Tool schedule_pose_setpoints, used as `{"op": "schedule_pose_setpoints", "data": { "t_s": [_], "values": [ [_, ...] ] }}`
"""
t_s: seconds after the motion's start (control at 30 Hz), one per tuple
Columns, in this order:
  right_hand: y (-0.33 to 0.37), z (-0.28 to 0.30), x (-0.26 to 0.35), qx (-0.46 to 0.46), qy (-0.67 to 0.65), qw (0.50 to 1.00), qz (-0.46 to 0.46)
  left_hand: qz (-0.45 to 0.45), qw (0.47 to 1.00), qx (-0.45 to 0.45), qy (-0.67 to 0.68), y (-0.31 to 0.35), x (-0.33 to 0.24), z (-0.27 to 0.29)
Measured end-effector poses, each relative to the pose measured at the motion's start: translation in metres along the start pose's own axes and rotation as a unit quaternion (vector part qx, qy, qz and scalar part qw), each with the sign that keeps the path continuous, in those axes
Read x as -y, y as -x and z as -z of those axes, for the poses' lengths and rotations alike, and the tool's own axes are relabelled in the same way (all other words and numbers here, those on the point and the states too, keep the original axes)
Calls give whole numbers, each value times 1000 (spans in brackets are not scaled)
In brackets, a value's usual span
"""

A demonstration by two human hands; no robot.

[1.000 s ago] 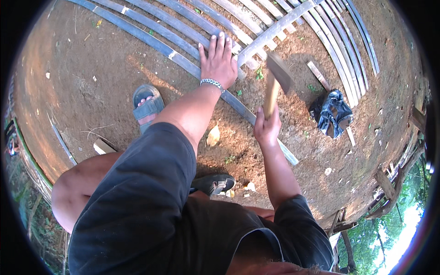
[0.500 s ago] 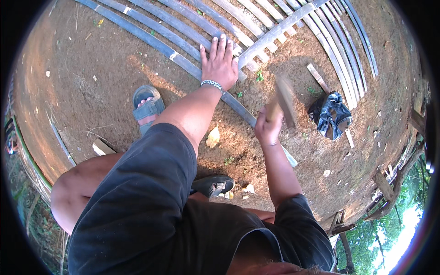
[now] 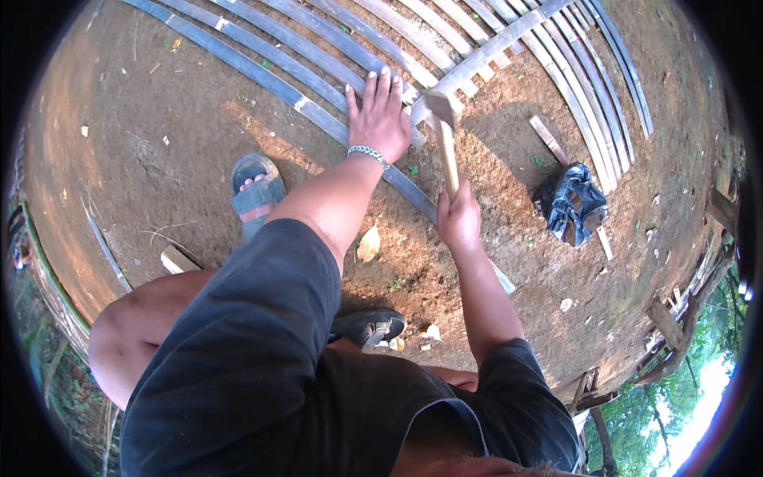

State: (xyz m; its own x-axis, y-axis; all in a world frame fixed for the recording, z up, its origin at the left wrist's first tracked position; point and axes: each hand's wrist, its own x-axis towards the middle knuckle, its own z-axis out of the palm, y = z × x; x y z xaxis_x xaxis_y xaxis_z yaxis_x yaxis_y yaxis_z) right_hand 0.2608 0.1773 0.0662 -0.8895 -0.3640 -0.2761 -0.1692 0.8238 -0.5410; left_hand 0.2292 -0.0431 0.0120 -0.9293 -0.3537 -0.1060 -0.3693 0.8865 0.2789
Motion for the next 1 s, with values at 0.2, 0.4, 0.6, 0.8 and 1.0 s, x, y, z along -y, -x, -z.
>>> {"op": "schedule_pose_setpoints", "data": {
  "t_s": [0.2, 0.4, 0.6, 0.8, 1.0],
  "values": [
    [-1, -4, -12, 73, 88, 992, -62, -2, 1000, -14, 4, -2, 0, -4],
    [29, 7, -34, -21, -80, 990, -110, 0, 1000, -2, 13, 4, -2, -1],
    [81, -11, -55, -129, -443, 849, -259, -11, 997, -45, 58, 0, 9, -4],
    [88, -16, -74, -127, -473, 831, -264, -90, 967, -161, 173, 11, -16, -1],
    [79, 0, -71, -72, -333, 880, -332, -353, 826, -175, 404, 36, -185, 38]
  ]
}}
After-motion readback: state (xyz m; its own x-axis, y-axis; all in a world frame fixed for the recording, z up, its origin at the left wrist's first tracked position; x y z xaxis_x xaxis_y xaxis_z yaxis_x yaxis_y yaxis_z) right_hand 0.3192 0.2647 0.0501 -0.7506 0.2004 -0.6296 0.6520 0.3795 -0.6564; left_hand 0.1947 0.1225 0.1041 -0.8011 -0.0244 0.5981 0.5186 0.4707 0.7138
